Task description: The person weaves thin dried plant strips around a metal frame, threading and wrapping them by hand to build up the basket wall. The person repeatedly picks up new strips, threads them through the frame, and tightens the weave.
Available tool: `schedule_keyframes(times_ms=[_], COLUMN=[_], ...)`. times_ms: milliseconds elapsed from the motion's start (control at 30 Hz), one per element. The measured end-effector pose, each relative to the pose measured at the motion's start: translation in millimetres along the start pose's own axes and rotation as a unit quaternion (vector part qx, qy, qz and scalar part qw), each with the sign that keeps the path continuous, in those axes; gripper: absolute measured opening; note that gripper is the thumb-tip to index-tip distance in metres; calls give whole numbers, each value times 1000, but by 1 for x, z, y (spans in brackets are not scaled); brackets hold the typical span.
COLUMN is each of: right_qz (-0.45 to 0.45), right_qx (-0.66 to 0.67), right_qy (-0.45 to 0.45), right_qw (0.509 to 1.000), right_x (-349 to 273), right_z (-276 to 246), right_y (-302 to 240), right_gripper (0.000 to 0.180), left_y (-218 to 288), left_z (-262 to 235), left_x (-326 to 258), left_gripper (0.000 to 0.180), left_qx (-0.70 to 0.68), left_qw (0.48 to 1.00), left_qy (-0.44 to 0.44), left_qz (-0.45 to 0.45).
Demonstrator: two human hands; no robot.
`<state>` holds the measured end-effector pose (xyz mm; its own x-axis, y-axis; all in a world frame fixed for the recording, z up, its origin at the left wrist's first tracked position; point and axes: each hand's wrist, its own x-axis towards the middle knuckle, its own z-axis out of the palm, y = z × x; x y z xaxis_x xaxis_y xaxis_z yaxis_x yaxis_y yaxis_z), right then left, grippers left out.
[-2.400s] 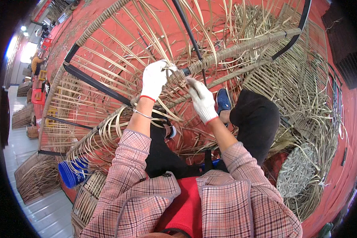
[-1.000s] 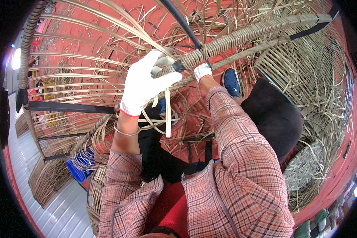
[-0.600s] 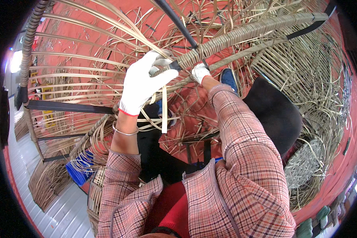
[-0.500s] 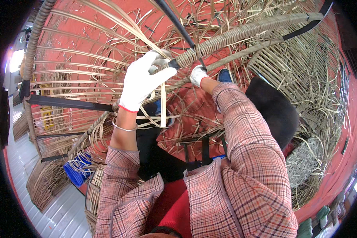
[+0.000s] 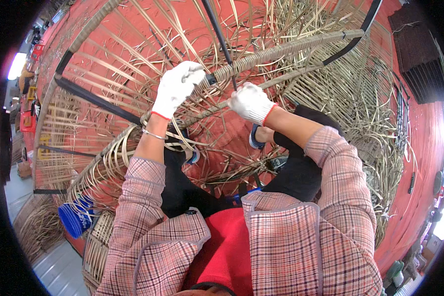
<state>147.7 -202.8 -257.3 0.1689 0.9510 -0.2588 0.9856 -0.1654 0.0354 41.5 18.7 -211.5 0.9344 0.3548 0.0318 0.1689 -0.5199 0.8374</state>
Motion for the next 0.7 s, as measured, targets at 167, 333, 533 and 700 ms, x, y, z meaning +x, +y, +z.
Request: schedule_keyframes(times_ms=[167, 333, 533, 700], right_qz=[-63, -39, 0, 25], right_qx=[-55, -38, 108, 139], right_qy=[180, 233, 330, 281], right_qw=[980, 971, 938, 949], right_x=[-31, -22, 38, 53], right_z=[-38, -73, -95, -90], right_y=[-37, -35, 10, 15], right_gripper=[14, 14, 13, 13], left_y=[-11, -14, -1, 15], left_z=[-8, -10, -12, -18], left_x=[6, 10, 9, -6], left_gripper=[28, 25, 29, 38], left_qx=[-28, 19, 146, 186], left_qw=[992, 993, 986, 979], left_qy=[2, -29, -33, -78], left_qz=[121, 115, 67, 5])
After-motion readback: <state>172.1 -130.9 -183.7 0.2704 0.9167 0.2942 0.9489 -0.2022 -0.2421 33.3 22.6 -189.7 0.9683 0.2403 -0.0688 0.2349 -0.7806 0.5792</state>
